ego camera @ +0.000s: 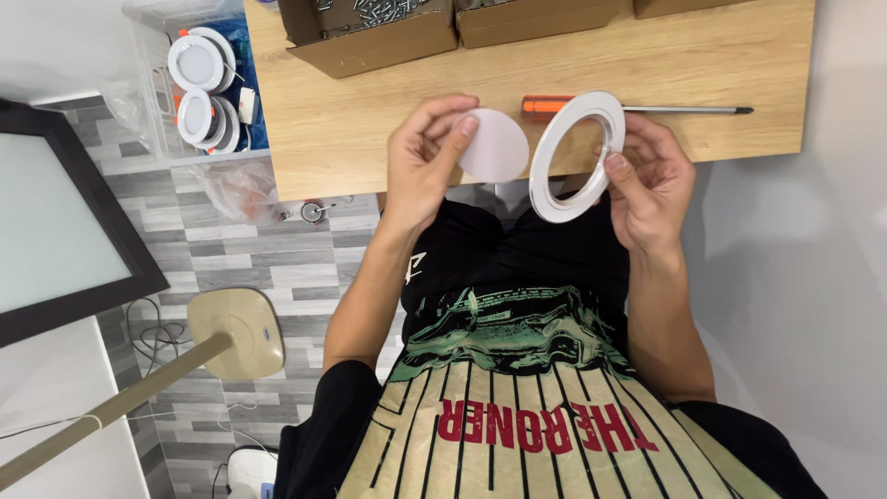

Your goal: The person assembles LED light fixtures by using a screwdriver to tighten screws on the back of the LED module. They handle the LED module, a white plastic ring, and a screwdriver, placing the ring onto the module and securing it.

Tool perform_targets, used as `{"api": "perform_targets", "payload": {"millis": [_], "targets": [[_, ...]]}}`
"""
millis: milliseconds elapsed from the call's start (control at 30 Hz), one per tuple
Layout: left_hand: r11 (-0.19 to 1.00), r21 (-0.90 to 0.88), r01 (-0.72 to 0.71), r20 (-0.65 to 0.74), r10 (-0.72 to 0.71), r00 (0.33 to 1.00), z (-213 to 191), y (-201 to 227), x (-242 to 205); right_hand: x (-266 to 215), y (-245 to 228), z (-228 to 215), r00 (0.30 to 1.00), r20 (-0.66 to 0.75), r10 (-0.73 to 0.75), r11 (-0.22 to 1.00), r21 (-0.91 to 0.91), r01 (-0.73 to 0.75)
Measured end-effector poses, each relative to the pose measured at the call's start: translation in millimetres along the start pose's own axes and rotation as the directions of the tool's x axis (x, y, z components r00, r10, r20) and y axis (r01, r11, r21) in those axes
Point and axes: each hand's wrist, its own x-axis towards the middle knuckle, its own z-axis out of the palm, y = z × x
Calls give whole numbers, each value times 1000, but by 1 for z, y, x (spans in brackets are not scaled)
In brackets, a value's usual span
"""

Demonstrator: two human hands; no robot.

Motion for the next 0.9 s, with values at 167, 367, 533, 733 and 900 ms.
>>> {"api": "perform_targets", "payload": {"millis": [167,367,533,733,900], "targets": [[953,81,-293,122,283,951,18,48,31,-7,-14,7,1000,-18,21,1000,-21,-22],[730,483,-484,2,552,834,48,94,78,-11,-17,13,999,-14,53,998,-21,-53],[463,656,-596,199,656,728,40,80,111,-13,-18,15,998,15,55,998,-9,-55],[367,668,-647,318,645,695,46,96,69,-11,-21,18,998,6,59,997,-44,-58],[599,595,-537,293,460,838,25,70,20,-9,-20,25,999,20,42,995,-87,-40]]}}
